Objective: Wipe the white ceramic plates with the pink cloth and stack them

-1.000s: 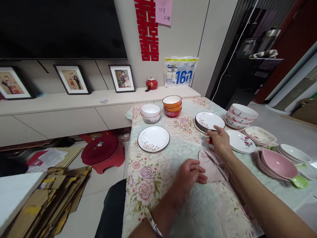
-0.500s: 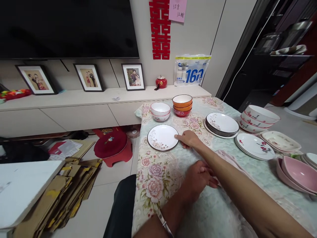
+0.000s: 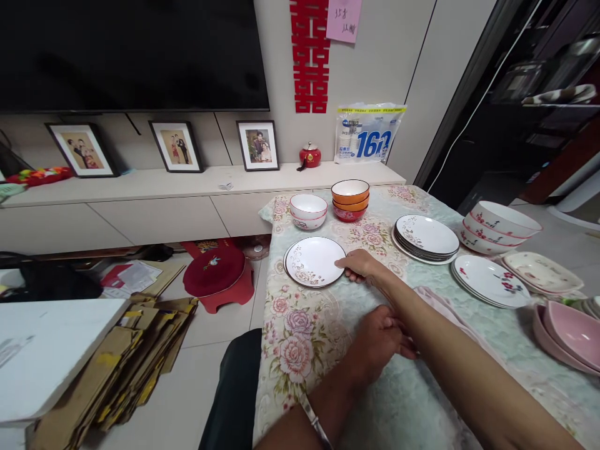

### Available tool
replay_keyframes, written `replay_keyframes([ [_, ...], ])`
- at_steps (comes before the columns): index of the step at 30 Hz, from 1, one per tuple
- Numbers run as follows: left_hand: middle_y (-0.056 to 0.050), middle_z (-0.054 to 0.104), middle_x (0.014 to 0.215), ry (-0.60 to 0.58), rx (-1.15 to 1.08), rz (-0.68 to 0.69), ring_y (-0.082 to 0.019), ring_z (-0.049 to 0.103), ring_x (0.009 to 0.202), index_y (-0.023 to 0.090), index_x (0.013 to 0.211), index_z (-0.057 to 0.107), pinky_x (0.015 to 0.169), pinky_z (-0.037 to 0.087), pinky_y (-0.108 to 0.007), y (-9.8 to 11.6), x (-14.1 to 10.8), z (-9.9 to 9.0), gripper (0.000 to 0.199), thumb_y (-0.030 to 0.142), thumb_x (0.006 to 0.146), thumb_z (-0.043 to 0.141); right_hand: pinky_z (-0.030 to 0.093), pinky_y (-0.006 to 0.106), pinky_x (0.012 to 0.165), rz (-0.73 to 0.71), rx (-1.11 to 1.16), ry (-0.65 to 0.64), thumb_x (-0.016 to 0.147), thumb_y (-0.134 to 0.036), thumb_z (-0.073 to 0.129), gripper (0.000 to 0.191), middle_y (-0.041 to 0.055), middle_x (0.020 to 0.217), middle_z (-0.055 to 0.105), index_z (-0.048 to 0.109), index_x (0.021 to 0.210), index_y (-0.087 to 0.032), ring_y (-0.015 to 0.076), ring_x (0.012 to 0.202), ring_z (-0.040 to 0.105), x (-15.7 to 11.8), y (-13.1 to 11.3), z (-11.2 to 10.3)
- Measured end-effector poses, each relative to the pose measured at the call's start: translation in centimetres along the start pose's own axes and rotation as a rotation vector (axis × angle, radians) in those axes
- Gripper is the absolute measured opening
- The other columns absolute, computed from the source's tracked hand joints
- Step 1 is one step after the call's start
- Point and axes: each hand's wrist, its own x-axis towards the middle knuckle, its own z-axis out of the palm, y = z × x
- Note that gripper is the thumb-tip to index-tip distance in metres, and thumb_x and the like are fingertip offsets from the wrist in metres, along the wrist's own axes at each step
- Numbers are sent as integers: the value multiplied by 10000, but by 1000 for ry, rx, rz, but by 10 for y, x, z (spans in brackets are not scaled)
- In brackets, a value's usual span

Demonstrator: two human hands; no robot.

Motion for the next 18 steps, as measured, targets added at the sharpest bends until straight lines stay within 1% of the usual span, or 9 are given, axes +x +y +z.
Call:
replay_keyframes([
  [4,-4,612,696,9,13,-14,-146,613,548,142,841,563,564,500,-313,0,1,0,291,152,550,576,297,177,315,26,179,-27,768,-175,625,165,-19,393,514,537,630,-151,76,320,428,-6,6,-2],
  [7,-5,612,695,11,25,-11,-146,618,553,144,827,555,587,515,-324,2,0,0,265,163,565,590,383,172,350,15,333,-42,745,-129,594,71,-16,458,553,540,703,-145,89,367,501,-13,9,-3],
  [9,-11,620,708,11,21,-16,-149,624,561,143,840,554,594,519,-326,2,-1,1,270,166,574,597,430,179,377,-4,426,-46,730,-119,579,45,-16,485,561,541,730,-144,97,397,536,-19,11,-5],
  [11,-18,632,731,27,3,-30,-153,630,564,142,867,553,588,521,-327,3,-1,1,296,158,575,602,441,182,378,-21,499,-37,714,-121,577,48,-18,484,551,539,727,-146,102,401,540,-27,15,-10],
  [14,-29,647,764,52,-33,-40,-166,640,570,144,922,543,584,522,-337,4,-2,0,356,155,578,634,438,180,370,-34,585,11,701,-144,595,79,-24,471,530,518,694,-159,98,386,524,-42,25,-20],
  [17,-51,664,832,48,-91,-12,-186,657,615,147,987,531,598,517,-344,9,-5,1,467,185,563,722,428,161,373,-46,653,75,704,-166,606,131,-48,451,489,485,654,-176,67,353,466,-61,43,-35],
  [18,-62,670,872,41,-122,10,-194,666,650,147,1013,530,611,517,-346,11,-6,2,512,205,555,753,422,163,364,-50,681,96,699,-175,618,153,-50,444,481,477,643,-183,70,352,462,-68,51,-40],
])
